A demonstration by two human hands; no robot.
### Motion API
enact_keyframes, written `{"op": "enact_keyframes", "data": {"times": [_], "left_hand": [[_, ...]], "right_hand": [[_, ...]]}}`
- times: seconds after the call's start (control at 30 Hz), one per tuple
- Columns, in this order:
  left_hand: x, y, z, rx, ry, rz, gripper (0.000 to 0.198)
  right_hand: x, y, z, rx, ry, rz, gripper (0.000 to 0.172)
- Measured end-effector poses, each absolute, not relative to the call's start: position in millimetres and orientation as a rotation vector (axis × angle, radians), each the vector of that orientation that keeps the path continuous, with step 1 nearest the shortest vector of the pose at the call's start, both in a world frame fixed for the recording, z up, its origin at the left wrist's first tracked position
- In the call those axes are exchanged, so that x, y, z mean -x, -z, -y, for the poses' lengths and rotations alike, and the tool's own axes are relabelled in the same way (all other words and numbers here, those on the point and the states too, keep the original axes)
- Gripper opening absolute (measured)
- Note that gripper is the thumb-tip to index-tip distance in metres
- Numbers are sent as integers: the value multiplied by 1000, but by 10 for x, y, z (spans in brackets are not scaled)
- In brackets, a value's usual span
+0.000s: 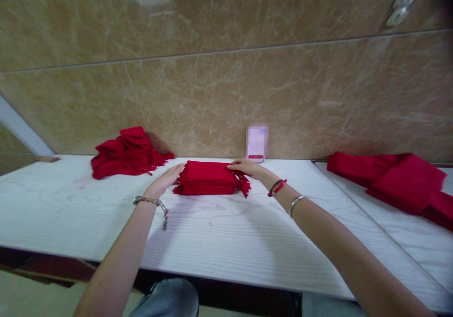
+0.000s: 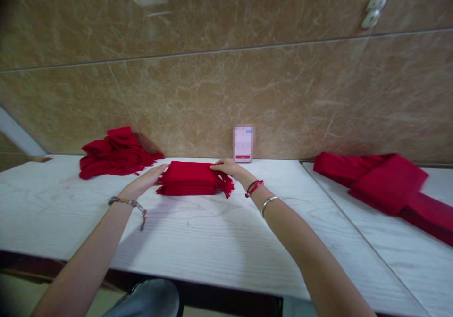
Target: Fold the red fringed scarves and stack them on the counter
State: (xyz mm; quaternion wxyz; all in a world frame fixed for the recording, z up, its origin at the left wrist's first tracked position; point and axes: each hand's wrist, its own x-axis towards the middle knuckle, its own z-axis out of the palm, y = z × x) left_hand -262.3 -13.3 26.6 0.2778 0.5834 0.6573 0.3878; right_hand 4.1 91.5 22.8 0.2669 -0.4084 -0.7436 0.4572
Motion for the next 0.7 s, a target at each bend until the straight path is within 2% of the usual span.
{"op": "enact_keyframes", "data": {"times": [0.3,0.57,0.7], "left_hand": [[2529,-336,181,-1660,-1048,-1869,43],[2477,-190,55,-1791,-1007,-1891,44],[2491,-190,53,-1733,-1002,-2031,50]], "right_hand": [[-83,-349,-877,991,-1414,1734,11],[-857,-427,-854,835,-1579,1487,8],[-1263,-339,-867,945,-1536,1430,8]]}}
